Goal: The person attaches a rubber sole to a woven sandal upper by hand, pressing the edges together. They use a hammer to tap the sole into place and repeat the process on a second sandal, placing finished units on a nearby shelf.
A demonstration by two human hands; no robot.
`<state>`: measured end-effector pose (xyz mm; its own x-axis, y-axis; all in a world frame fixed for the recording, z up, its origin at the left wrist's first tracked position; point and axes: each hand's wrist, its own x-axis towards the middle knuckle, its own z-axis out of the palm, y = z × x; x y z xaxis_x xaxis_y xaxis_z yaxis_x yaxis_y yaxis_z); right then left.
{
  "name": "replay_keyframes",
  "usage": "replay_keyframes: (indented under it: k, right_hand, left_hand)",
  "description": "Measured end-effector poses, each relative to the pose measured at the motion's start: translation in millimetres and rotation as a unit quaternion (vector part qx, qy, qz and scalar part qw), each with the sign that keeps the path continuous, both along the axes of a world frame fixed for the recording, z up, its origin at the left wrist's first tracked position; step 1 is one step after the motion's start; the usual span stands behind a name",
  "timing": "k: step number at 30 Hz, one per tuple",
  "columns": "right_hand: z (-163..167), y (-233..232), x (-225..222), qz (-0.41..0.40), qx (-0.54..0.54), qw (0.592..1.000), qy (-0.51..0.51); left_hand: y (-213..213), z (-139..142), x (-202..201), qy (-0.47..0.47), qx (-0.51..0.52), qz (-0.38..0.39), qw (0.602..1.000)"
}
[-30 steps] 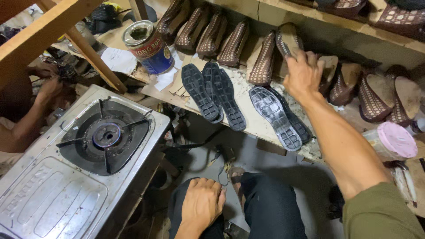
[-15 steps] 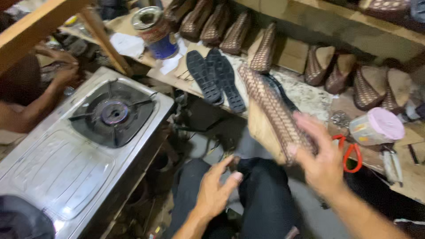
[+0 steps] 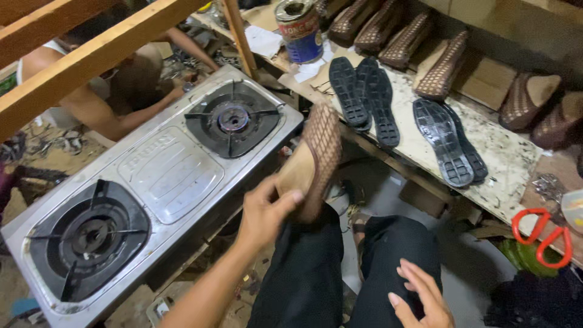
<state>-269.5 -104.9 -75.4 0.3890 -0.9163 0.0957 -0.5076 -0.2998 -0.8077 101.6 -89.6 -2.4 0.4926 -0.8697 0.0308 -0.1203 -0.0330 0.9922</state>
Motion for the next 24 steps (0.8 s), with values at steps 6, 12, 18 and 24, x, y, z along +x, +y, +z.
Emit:
replay_keyframes:
  k: [6,12,18,24]
  right_hand:
    - [-42.7,6.3,-6.6,0.031,-0.170,0.976,0.131]
    - [-77.2,-11.0,-17.0,0.058,-0.199,0.966,0.154]
    - [-82.7,-12.9,-15.7,0.068,-0.218,0.967,0.110]
    - [-61.9,-13.5,-12.9,0.095,-0.220,0.965,0.104]
  left_hand:
    - [-87.7,55.8,93.2,-0.183,-0.100,0.103,0.973]
    - [-157.6,86.3,159.9,-0.434,-0.114,0.155,0.880]
    - [-148.4,90.8,214.2,-0.588,0.136,0.046,0.796]
    - [-57.5,93.0,250.8,-0.572,0.304,-0.027,0.762]
